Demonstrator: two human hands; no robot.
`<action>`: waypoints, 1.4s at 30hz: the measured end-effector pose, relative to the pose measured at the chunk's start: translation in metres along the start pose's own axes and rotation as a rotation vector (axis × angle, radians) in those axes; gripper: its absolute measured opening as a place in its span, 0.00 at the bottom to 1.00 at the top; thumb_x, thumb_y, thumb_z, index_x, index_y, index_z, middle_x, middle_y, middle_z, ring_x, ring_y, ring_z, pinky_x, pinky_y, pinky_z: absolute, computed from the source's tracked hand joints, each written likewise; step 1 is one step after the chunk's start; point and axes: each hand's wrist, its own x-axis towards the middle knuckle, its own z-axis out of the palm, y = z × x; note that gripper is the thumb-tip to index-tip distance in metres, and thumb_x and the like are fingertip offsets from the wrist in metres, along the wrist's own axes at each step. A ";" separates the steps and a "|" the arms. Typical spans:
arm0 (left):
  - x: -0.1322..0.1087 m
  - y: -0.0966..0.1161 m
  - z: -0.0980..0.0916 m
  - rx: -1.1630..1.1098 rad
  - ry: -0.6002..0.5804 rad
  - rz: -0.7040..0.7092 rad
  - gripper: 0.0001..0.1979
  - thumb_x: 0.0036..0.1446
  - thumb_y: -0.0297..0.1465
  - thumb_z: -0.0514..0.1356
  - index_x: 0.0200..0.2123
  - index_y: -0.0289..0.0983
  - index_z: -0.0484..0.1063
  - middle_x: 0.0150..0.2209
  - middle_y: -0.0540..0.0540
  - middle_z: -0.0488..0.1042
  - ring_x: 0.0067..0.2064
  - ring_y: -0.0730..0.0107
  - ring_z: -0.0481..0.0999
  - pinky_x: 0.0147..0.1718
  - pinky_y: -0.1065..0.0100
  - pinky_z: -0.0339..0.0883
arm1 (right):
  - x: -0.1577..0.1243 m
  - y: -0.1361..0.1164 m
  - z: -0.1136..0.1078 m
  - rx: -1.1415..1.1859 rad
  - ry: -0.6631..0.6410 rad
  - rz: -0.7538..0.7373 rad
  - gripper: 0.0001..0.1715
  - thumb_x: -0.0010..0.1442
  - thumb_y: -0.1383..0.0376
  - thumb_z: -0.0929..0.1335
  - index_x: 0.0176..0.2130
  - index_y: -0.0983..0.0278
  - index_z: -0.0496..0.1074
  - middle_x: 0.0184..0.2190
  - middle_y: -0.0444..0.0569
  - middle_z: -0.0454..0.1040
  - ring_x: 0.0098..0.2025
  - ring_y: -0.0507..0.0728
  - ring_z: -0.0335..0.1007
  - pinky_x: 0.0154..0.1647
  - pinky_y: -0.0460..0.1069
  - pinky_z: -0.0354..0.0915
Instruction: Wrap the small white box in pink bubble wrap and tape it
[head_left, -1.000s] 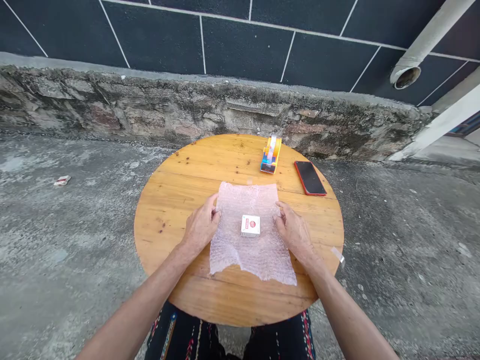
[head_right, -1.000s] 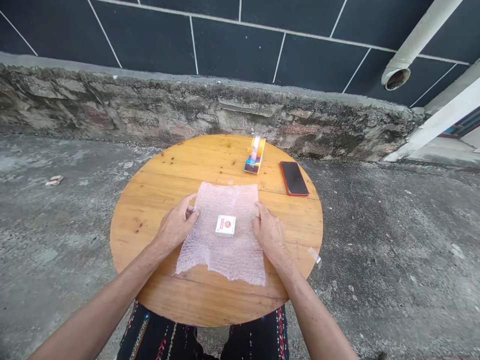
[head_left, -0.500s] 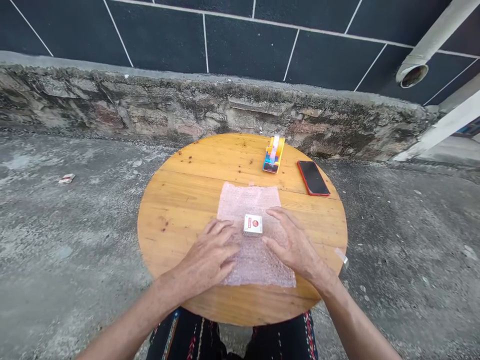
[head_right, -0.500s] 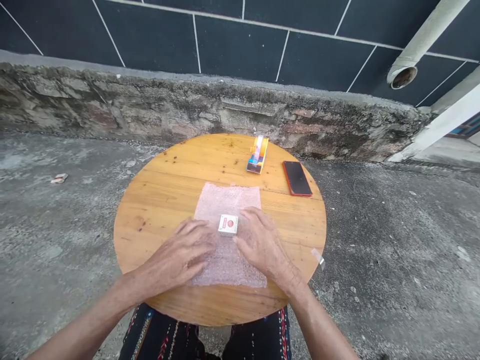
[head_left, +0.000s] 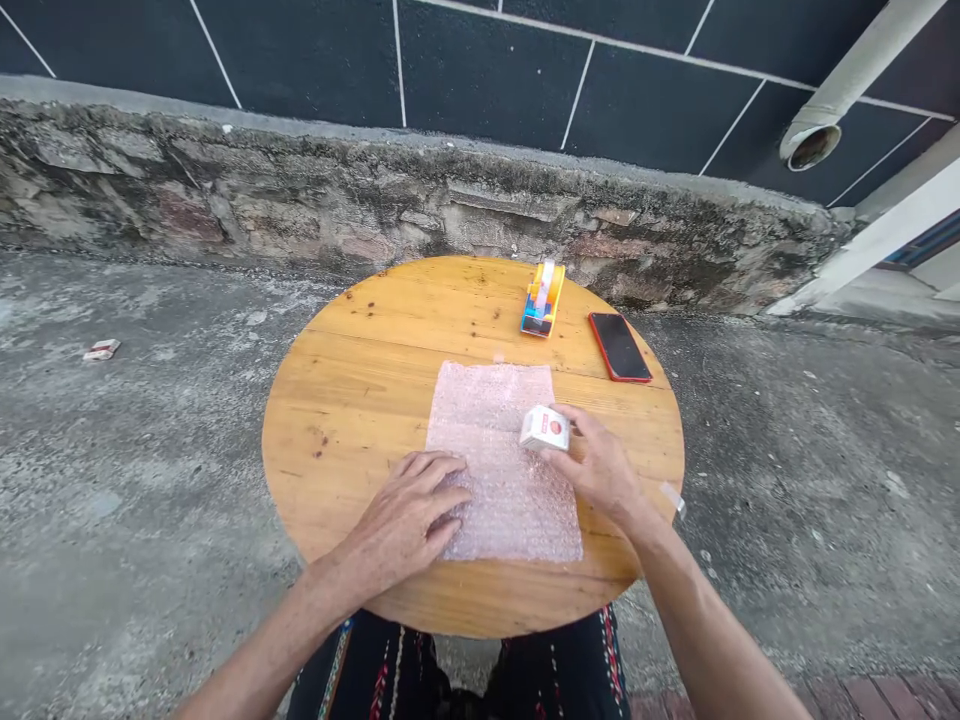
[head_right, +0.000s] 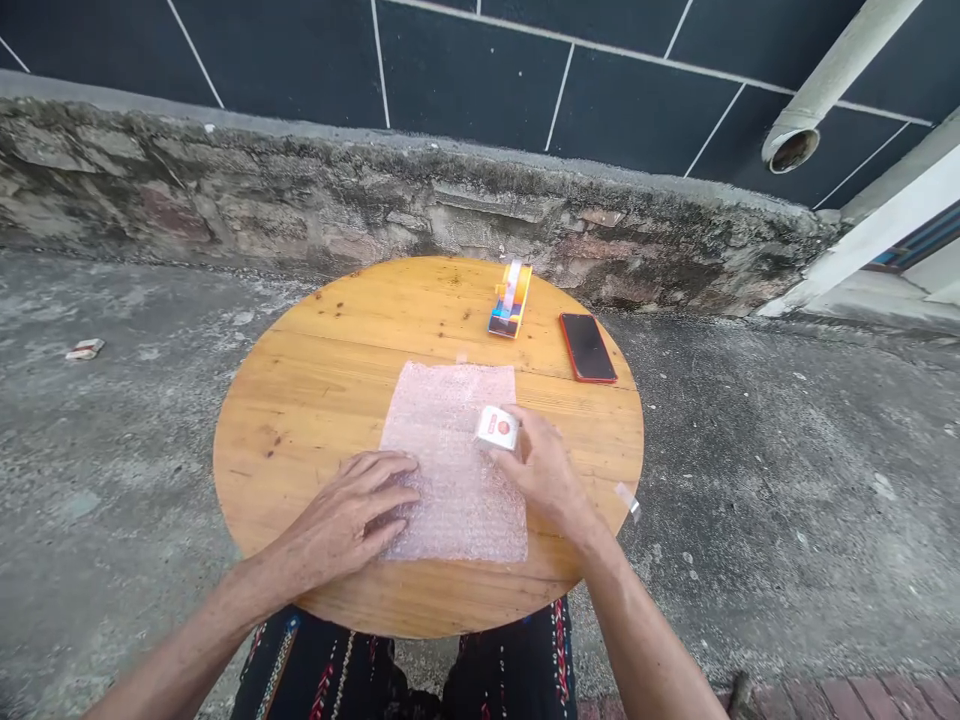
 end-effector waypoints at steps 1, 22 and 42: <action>0.000 0.000 0.000 -0.001 0.005 -0.003 0.12 0.57 0.25 0.57 0.43 0.42 0.75 0.54 0.45 0.67 0.56 0.56 0.63 0.54 0.52 0.60 | -0.002 0.008 -0.008 0.018 0.020 0.035 0.27 0.54 0.61 0.69 0.53 0.63 0.65 0.52 0.56 0.71 0.52 0.63 0.68 0.53 0.61 0.63; 0.020 0.004 0.011 0.096 -0.001 0.082 0.19 0.55 0.24 0.56 0.51 0.37 0.71 0.58 0.40 0.64 0.61 0.53 0.59 0.59 0.50 0.57 | -0.045 -0.026 0.007 -0.325 -0.100 -0.221 0.19 0.60 0.65 0.66 0.52 0.63 0.69 0.58 0.55 0.65 0.57 0.65 0.61 0.55 0.62 0.61; 0.042 -0.003 0.012 0.114 -0.049 0.072 0.26 0.57 0.34 0.59 0.58 0.36 0.63 0.62 0.38 0.60 0.63 0.51 0.57 0.62 0.48 0.54 | -0.022 -0.025 0.037 -0.452 -0.220 -0.263 0.31 0.62 0.57 0.64 0.61 0.68 0.61 0.64 0.57 0.59 0.64 0.64 0.52 0.62 0.61 0.53</action>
